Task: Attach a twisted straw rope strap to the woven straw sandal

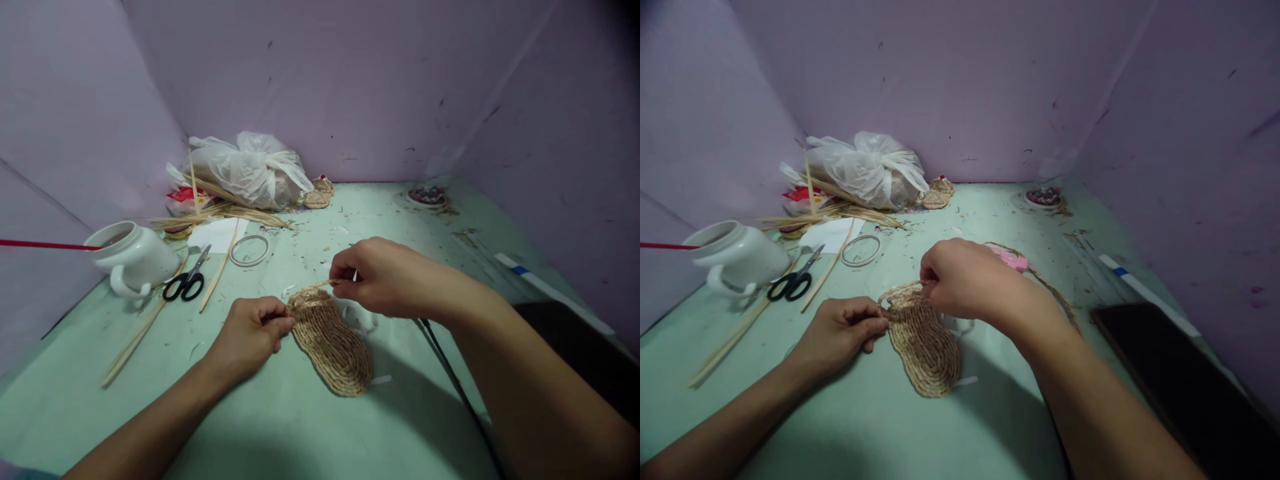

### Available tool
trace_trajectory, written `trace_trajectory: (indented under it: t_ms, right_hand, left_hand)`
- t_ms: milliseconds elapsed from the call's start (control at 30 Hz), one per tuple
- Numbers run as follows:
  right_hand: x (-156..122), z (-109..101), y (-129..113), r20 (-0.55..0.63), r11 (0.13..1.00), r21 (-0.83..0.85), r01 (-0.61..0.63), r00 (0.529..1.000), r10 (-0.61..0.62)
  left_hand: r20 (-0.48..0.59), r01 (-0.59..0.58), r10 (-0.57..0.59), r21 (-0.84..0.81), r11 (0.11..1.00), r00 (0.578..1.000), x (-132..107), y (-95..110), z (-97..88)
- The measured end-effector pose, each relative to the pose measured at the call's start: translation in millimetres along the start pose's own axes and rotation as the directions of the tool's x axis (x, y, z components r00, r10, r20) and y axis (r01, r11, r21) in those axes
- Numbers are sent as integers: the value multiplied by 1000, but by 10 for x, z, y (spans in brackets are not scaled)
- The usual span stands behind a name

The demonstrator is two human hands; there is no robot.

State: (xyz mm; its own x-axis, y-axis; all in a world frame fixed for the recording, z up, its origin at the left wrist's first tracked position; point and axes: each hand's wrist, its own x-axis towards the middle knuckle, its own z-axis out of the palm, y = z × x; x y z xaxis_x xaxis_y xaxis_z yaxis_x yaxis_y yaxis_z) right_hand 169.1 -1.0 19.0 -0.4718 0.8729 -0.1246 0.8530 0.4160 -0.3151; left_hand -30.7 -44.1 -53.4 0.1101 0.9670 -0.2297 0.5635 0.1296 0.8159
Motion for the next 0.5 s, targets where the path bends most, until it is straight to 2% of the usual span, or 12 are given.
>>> trace_trajectory:
  t_ms: [233,367,500]
  right_hand:
    - [-8,4,33,72,999,-18,46,996,-45]
    - [-10,34,58,105,998,-53,23,994,-17]
    - [-11,59,43,120,996,-93,12,993,-1]
  left_hand:
    - [-44,-1,1,0,1000,999,-15,-3,17]
    - [-66,37,-40,-53,998,997,-14,11,29]
    - [-57,38,-40,-20,999,998,-3,24,26]
